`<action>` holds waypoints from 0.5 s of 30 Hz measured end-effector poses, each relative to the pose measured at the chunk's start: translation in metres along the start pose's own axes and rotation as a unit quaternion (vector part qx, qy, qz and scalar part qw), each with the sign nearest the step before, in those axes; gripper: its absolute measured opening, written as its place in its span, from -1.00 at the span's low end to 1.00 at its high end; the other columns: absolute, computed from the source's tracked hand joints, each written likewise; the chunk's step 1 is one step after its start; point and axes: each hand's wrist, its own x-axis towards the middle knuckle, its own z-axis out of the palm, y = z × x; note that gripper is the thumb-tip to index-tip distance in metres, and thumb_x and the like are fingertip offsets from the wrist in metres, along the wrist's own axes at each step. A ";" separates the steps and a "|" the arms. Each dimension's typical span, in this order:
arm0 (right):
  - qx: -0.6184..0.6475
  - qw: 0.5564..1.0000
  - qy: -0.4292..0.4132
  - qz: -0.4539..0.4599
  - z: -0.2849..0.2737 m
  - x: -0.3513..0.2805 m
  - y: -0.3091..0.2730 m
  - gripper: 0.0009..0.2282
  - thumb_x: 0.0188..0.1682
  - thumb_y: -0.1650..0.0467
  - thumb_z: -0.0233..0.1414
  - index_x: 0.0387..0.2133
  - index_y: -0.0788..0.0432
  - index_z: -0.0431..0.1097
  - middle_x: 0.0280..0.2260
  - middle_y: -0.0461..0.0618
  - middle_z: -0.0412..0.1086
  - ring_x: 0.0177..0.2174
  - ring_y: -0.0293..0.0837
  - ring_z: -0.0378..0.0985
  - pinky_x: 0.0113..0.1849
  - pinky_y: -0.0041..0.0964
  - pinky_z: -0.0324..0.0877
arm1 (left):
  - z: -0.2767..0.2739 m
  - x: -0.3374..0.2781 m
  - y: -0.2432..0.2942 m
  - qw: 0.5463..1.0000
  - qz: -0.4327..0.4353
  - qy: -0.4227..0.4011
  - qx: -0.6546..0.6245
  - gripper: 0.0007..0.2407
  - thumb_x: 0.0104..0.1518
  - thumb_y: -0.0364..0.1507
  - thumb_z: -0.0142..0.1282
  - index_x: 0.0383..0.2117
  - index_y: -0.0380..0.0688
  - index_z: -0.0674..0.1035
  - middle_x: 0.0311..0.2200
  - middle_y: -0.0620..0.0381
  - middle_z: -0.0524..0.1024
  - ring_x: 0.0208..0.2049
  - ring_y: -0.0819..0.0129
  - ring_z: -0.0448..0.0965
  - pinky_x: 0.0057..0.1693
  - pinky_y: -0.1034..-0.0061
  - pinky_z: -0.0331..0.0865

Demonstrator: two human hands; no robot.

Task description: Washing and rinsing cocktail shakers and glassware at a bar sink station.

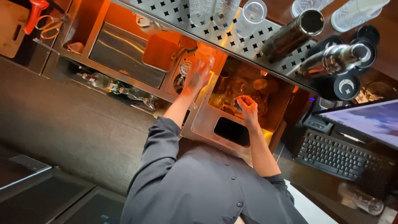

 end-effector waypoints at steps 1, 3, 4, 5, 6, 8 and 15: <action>0.002 1.000 0.003 0.004 0.000 -0.003 -0.004 -0.87 0.04 0.43 0.12 -0.29 0.31 0.51 -0.39 -0.08 0.50 -0.41 -0.29 0.51 -0.36 -0.40 0.44 | -0.007 0.009 0.002 1.000 -0.006 0.010 0.000 -0.49 0.03 -0.28 0.26 0.14 -0.12 0.45 0.04 -0.18 0.47 0.14 -0.17 0.39 0.16 0.18 0.36; 0.004 1.000 0.011 0.009 -0.005 -0.003 -0.002 -0.86 0.05 0.42 0.12 -0.28 0.32 0.52 -0.39 -0.08 0.49 -0.42 -0.28 0.50 -0.38 -0.38 0.44 | -0.024 0.027 0.014 0.999 -0.018 0.031 0.000 -0.47 0.01 -0.29 0.28 0.14 -0.15 0.43 0.05 -0.20 0.45 0.13 -0.19 0.39 0.17 0.13 0.33; -0.007 1.000 0.016 0.013 -0.011 0.000 0.003 -0.86 0.04 0.42 0.12 -0.28 0.30 0.52 -0.39 -0.08 0.51 -0.43 -0.29 0.51 -0.38 -0.40 0.45 | -0.036 0.032 0.017 0.999 -0.024 0.040 0.001 -0.46 0.00 -0.29 0.28 0.14 -0.16 0.41 0.05 -0.20 0.44 0.12 -0.20 0.38 0.17 0.11 0.32; -0.019 0.999 0.020 0.020 -0.016 -0.001 0.011 -0.86 0.03 0.41 0.11 -0.28 0.28 0.53 -0.39 -0.09 0.52 -0.43 -0.29 0.52 -0.38 -0.41 0.47 | -0.048 0.034 0.023 0.998 -0.032 0.046 0.001 -0.45 0.00 -0.30 0.29 0.14 -0.17 0.40 0.05 -0.21 0.43 0.11 -0.20 0.38 0.17 0.08 0.30; -0.018 0.999 0.024 0.027 -0.015 -0.004 0.008 -0.86 0.03 0.41 0.11 -0.28 0.28 0.53 -0.39 -0.09 0.52 -0.43 -0.29 0.52 -0.38 -0.41 0.47 | -0.060 0.034 0.026 0.998 -0.040 0.052 0.001 -0.44 -0.01 -0.31 0.30 0.14 -0.19 0.39 0.05 -0.22 0.42 0.11 -0.21 0.38 0.18 0.06 0.29; 0.066 0.997 0.025 0.042 -0.019 -0.011 0.003 -0.87 0.02 0.40 0.09 -0.33 0.25 0.50 -0.43 -0.12 0.49 -0.43 -0.30 0.55 -0.35 -0.33 0.58 | -0.081 0.038 0.037 0.997 -0.054 0.062 -0.001 -0.42 -0.03 -0.32 0.31 0.14 -0.21 0.36 0.05 -0.23 0.41 0.09 -0.23 0.38 0.18 0.01 0.25; 0.021 0.995 0.092 0.031 -0.061 -0.011 0.068 -0.88 0.05 0.43 0.13 -0.33 0.30 0.52 -0.41 -0.14 0.47 -0.43 -0.31 0.47 -0.37 -0.38 0.39 | -0.060 0.012 0.090 0.991 -0.014 0.099 -0.083 -0.51 -0.02 -0.45 0.26 0.10 -0.18 0.40 0.02 -0.12 0.38 0.06 -0.16 0.39 0.14 -0.01 0.26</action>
